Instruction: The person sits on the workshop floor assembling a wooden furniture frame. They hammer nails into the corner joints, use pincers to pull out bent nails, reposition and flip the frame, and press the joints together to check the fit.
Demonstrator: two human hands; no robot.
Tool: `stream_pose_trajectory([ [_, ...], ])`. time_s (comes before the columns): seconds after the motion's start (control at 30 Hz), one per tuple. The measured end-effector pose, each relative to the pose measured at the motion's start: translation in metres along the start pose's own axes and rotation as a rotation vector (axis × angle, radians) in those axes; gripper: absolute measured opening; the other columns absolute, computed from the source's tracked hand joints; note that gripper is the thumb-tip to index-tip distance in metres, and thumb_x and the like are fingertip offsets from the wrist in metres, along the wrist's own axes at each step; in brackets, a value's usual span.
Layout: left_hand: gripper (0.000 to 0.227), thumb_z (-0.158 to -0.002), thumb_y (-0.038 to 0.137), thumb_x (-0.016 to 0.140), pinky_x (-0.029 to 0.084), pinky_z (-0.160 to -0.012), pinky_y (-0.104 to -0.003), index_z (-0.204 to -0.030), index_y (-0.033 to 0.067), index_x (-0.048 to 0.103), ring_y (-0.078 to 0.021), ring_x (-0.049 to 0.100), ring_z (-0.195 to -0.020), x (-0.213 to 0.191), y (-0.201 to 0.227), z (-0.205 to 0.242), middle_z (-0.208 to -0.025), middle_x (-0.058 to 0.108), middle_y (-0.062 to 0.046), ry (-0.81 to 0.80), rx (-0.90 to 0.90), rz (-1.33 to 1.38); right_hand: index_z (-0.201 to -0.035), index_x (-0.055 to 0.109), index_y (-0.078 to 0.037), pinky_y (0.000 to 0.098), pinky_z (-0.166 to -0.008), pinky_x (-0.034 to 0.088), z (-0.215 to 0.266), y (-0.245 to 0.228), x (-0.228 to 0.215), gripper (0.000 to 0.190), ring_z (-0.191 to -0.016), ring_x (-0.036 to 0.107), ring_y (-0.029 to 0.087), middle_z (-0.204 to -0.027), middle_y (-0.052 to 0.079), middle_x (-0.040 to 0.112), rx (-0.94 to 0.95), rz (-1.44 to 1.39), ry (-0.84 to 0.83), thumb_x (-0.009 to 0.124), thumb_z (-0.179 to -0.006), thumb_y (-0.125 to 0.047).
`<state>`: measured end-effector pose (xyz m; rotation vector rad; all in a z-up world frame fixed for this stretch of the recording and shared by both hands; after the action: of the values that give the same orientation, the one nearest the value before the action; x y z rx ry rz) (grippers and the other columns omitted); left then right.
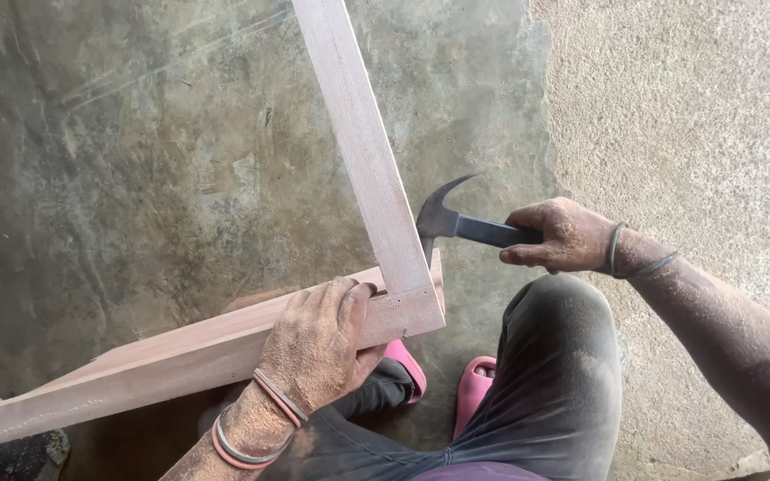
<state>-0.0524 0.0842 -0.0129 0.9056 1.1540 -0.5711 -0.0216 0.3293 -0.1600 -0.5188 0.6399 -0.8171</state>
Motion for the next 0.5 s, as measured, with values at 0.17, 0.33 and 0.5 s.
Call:
stream_pose_trajectory([
  [0.17,0.066,-0.076,0.046,0.081,0.052,-0.085,-0.05,-0.117,-0.0017,0.06,-0.0373,0.066,-0.1,0.003,0.003,-0.001,-0.103,0.066,-0.019,-0.018,-0.007,-0.005,-0.116,0.067,-0.011,0.0423,-0.076,0.059,-0.05,0.067,0.01,0.046,-0.084,0.074,0.029,-0.091,0.012,0.076,0.004,0.383,0.197,0.077,-0.085,-0.043],
  [0.33,0.066,-0.075,0.051,0.081,0.052,-0.085,-0.05,-0.112,-0.0001,0.062,-0.0369,0.066,-0.098,0.005,0.003,-0.001,-0.099,0.066,-0.017,-0.009,-0.041,-0.019,-0.13,0.062,-0.017,0.0426,-0.086,0.06,-0.102,0.161,0.031,0.045,-0.099,0.075,0.029,-0.106,0.013,0.077,0.293,0.463,0.066,0.072,-0.092,-0.04],
  [0.5,0.068,-0.071,0.053,0.082,0.053,-0.084,-0.05,-0.11,0.0013,0.062,-0.0368,0.066,-0.098,0.006,-0.002,0.001,-0.098,0.068,-0.017,0.041,-0.09,-0.008,-0.131,0.065,-0.026,0.0416,-0.093,0.059,-0.105,0.212,0.049,0.044,-0.106,0.073,0.029,-0.114,0.009,0.076,0.388,0.493,0.083,0.071,-0.091,-0.044],
])
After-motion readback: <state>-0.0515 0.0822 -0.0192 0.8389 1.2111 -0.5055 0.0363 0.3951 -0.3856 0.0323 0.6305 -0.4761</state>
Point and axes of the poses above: each hand's wrist, its own z-axis away from the middle knuckle, its own x-axis out of the palm, y = z × x, the point moved 10 cm from there along -z, towards the middle knuckle
